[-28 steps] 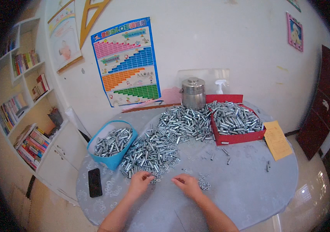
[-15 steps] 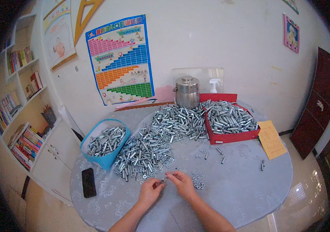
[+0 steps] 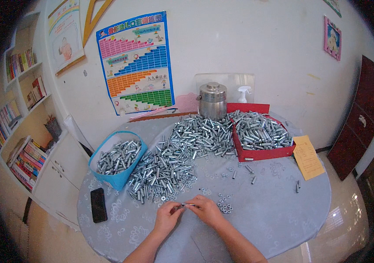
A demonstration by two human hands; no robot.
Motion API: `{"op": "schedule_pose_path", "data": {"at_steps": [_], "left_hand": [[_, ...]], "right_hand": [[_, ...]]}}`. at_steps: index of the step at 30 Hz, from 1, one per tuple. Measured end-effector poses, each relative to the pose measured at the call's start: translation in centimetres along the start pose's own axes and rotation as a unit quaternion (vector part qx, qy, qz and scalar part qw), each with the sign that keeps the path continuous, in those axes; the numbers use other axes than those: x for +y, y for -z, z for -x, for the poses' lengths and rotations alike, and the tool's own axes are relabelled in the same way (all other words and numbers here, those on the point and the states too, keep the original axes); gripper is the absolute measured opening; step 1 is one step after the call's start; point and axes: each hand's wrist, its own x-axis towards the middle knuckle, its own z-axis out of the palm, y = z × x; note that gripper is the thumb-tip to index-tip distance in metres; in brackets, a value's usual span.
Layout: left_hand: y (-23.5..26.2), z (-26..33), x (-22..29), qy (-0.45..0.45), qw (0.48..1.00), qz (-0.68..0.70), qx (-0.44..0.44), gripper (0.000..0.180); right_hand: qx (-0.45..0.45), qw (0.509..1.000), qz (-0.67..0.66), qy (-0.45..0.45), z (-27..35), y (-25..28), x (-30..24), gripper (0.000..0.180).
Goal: The person sits at a table and repeatedly picks up bolts and washers from a large pile. They thread the washers onto the bolts by hand and place the assembled fasteners into a blue basket. The process is continuous and repetitive throughout the clip.
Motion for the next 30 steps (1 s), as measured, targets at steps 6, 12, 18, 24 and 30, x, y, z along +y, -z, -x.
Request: {"op": "schedule_pose_path", "data": {"at_steps": [6,12,18,24,30], "left_hand": [[0.1,0.0,0.0,-0.032,0.998,-0.055,-0.025,0.012],[0.0,0.0,0.8,-0.079,0.993,-0.086,-0.034,0.011],[0.0,0.2,0.6,-0.052,0.997,-0.034,-0.037,0.013],[-0.1,0.2,0.4,-0.065,0.998,0.002,-0.005,0.017],[0.0,0.2,0.6,0.051,0.99,0.12,0.051,0.027]], "right_hand": [[0.002,0.991,0.111,0.075,-0.1,0.4,-0.7,0.016],[0.006,0.974,0.198,0.11,-0.2,-0.3,-1.0,0.035],[-0.017,0.979,0.191,0.075,-0.1,-1.1,-2.2,0.045],[0.002,0.997,0.059,0.052,0.0,-1.7,-1.2,0.043],[0.161,0.97,0.175,-0.051,-0.1,2.2,3.5,0.024]]}}
